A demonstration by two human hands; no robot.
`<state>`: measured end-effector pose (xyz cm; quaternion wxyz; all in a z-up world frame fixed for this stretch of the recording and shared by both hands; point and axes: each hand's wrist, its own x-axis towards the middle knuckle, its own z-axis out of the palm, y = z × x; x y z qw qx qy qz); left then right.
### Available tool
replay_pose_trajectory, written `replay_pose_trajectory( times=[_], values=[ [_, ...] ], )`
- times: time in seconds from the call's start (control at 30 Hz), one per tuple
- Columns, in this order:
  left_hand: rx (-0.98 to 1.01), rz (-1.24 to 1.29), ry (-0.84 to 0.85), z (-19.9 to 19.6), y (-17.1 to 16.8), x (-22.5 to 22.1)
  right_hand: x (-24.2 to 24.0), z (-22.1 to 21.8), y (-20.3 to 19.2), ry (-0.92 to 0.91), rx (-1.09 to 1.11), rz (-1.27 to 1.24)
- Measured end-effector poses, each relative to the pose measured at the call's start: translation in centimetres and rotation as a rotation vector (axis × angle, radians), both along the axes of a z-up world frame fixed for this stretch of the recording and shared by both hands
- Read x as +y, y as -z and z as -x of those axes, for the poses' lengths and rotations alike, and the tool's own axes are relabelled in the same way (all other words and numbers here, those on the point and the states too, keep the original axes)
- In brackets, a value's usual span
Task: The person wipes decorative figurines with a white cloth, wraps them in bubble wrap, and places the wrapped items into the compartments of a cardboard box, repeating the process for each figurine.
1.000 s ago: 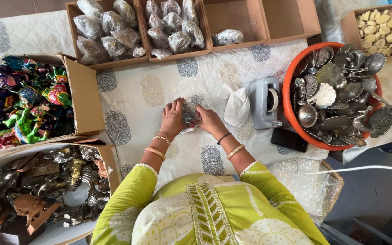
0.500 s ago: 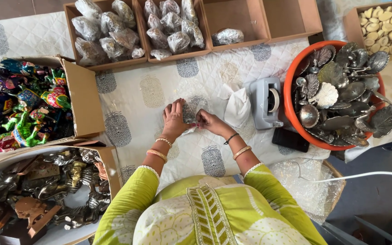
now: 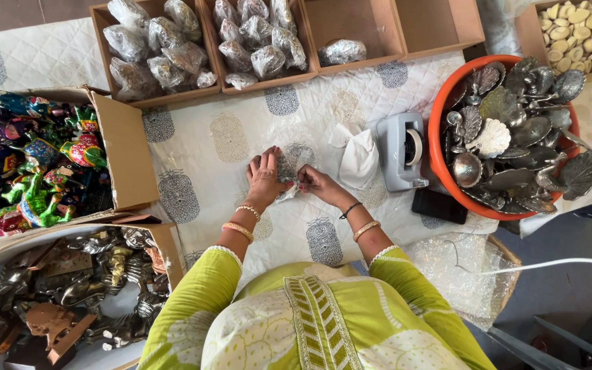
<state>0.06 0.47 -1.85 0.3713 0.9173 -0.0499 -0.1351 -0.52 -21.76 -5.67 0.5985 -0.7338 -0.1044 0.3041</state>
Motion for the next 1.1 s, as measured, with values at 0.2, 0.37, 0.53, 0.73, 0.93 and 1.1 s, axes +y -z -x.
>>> replay_pose_trajectory(
  times=[0.2,0.37,0.53,0.73,0.93,1.1],
  values=[
    [-0.001,-0.049,0.074,-0.6,1.1,0.6,0.3,0.6,-0.4,0.063,-0.013,-0.046],
    [-0.013,-0.024,0.087,-0.4,0.8,0.8,2.2,3.3,-3.5,0.3,0.039,-0.107],
    [-0.023,-0.013,0.079,-0.2,0.9,0.8,0.7,5.8,0.4,0.696,-0.068,-0.103],
    [-0.043,-0.015,0.072,-0.6,1.4,0.5,5.4,5.6,-8.5,0.383,-0.635,0.326],
    [0.096,0.05,0.093,-2.4,1.8,1.9,7.8,3.9,-8.8,0.173,-0.722,0.598],
    [0.273,0.821,-0.189,-5.0,6.4,4.6,8.0,3.0,-9.6,0.105,-0.647,0.659]
  ],
)
